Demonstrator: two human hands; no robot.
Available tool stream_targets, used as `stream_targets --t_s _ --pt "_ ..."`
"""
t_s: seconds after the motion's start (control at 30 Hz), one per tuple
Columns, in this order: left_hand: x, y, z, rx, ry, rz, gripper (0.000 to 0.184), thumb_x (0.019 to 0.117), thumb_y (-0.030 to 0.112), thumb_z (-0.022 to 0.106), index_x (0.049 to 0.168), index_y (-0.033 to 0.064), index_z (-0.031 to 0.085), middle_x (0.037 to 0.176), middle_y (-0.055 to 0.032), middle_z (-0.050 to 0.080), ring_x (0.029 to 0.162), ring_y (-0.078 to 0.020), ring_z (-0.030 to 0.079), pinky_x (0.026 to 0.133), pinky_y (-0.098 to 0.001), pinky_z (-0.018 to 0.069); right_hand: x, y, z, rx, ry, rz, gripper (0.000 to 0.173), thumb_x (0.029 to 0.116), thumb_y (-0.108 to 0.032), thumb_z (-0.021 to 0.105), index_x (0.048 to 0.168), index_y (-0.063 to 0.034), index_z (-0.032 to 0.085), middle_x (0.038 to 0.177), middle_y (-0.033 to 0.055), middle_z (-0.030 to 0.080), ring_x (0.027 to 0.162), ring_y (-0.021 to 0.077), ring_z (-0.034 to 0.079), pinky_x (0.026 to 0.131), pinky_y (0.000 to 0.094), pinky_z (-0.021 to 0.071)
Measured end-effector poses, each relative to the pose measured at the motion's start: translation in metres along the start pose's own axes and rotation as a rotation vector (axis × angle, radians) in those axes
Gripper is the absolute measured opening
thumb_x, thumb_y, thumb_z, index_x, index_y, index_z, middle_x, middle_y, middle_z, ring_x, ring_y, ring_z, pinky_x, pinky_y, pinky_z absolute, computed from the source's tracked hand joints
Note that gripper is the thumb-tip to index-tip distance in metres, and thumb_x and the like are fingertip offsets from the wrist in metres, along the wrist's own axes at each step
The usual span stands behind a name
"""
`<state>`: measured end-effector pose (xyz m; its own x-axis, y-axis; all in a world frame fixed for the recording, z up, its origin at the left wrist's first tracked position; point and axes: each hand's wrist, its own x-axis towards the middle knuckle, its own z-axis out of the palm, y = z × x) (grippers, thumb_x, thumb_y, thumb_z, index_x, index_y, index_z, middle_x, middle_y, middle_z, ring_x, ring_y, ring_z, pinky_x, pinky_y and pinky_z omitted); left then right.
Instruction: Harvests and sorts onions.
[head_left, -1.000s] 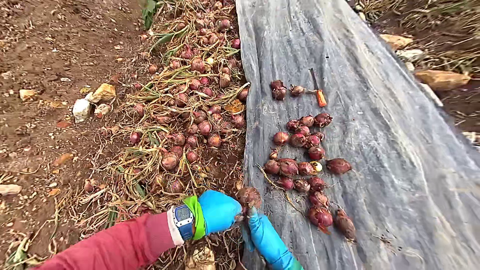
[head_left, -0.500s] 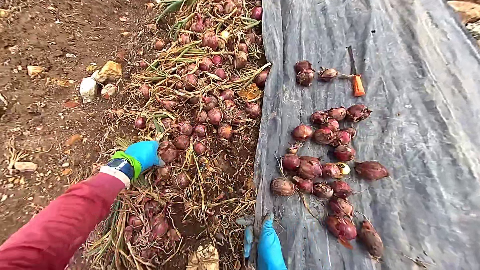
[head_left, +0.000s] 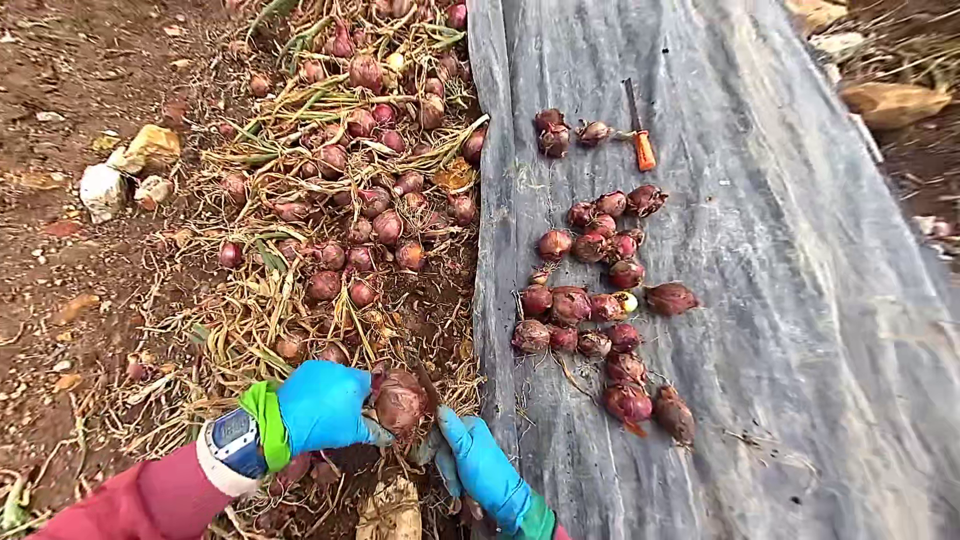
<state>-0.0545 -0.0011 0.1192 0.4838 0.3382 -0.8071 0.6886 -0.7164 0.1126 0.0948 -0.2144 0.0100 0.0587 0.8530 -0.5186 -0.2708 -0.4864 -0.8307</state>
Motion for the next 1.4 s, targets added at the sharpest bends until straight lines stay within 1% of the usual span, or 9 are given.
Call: stream_targets --t_s 0.13,0.33,0.47,0.67,0.8,0.93,1.13,1.23,1.4 --pt "-0.001 0.022 0.017 -0.212 0.288 0.092 0.059 0.0825 0.077 0.063 0.086 0.0195 0.071 0.079 -0.0006 0.069 0.079 -0.0202 0.069 0.073 -0.0503 0.0581 -0.025 0.024 -0.01 -0.122 0.052 0.08 0.087 0.0945 -0.083 0.022 0.091 -0.0076 0.066 0.059 0.0058 0.059 0.046 0.0194 0.057 0.046 0.0383 0.0528" --pt "-0.004 0.105 0.019 -0.004 -0.01 0.357 0.046 0.1055 0.047 0.044 0.105 0.0085 0.069 0.101 -0.0162 0.071 0.1 -0.0378 0.069 0.082 -0.0645 0.0533 -0.075 0.025 -0.017 -0.078 0.262 -0.085 0.091 0.0875 -0.09 0.018 0.073 -0.0119 0.061 0.055 0.0048 0.057 0.042 0.019 0.055 0.04 0.0377 0.0502" --pt "0.001 -0.019 -0.023 -0.151 0.386 -0.091 0.042 0.106 0.051 0.046 0.111 0.0183 0.072 0.101 -0.0084 0.074 0.099 -0.0304 0.07 0.085 -0.06 0.055 -0.09 0.018 -0.058 0.387 0.685 -0.205 0.085 0.099 -0.072 0.002 0.095 -0.007 0.055 0.054 0.0044 0.052 0.039 0.0202 0.052 0.037 0.0398 0.0499" --pt "-0.082 -0.211 -0.016 -0.179 0.66 -0.969 0.063 0.0892 0.038 0.076 0.129 -0.0068 0.056 0.13 -0.0408 0.056 0.111 -0.061 0.061 0.083 -0.0778 0.0501 -0.074 0.052 -0.06 0.313 0.584 -0.011 0.083 0.105 -0.06 -0.001 0.095 -0.0028 0.059 0.06 0.0098 0.058 0.046 0.0255 0.058 0.044 0.0459 0.0537" --pt "-0.011 -0.141 0.062 -0.378 0.656 -0.641 0.057 0.0887 0.037 0.079 0.137 0.0124 0.063 0.132 -0.0209 0.065 0.117 -0.0433 0.065 0.094 -0.0679 0.053 -0.033 0.062 -0.006 0.304 0.46 0.131 0.089 0.1027 -0.065 -0.002 0.089 -0.0021 0.059 0.055 0.0106 0.057 0.041 0.0244 0.057 0.04 0.0421 0.0531" --pt "0.086 -0.125 0.117 -0.477 0.583 -0.641 0.087 0.0775 0.013 0.085 0.154 0.0077 0.045 0.152 -0.0249 0.046 0.125 -0.0456 0.061 0.094 -0.0623 0.0575 -0.004 0.066 0.023 0.248 0.275 0.153 0.091 0.1048 -0.061 0.0 0.098 0.0004 0.066 0.057 0.0122 0.059 0.042 0.0238 0.057 0.041 0.0401 0.0538" --pt "0.037 -0.14 0.051 -0.407 0.395 -0.481 0.06 0.0769 0.045 0.088 0.124 0.0138 0.07 0.115 -0.0121 0.072 0.107 -0.0328 0.07 0.092 -0.06 0.0564 -0.01 0.075 0.012 0.22 0.183 0.274 0.096 0.1013 -0.066 -0.005 0.098 -0.0002 0.065 0.058 0.0131 0.06 0.044 0.0241 0.058 0.043 0.0396 0.054" --pt "-0.018 -0.097 0.037 -0.868 0.502 -0.118 0.061 0.0753 0.031 0.093 0.131 0.0206 0.07 0.104 -0.0028 0.077 0.095 -0.0178 0.073 0.086 -0.0442 0.062 -0.021 0.084 0.02 0.235 0.152 0.322 0.094 0.101 -0.068 -0.002 0.094 -0.0015 0.064 0.058 0.0123 0.06 0.045 0.0237 0.058 0.044 0.0399 0.0536" --pt "-0.029 -0.017 0.068 -0.836 0.403 0.302 0.068 0.0862 0.08 0.059 0.115 0.0197 0.072 0.09 0.0032 0.073 0.081 -0.0103 0.07 0.076 -0.0375 0.0602 -0.031 0.033 0.047 0.319 -0.011 -0.187 0.083 0.09 -0.082 0.044 0.096 -0.0029 0.069 0.06 0.0069 0.061 0.044 0.0186 0.058 0.042 0.0359 0.054"
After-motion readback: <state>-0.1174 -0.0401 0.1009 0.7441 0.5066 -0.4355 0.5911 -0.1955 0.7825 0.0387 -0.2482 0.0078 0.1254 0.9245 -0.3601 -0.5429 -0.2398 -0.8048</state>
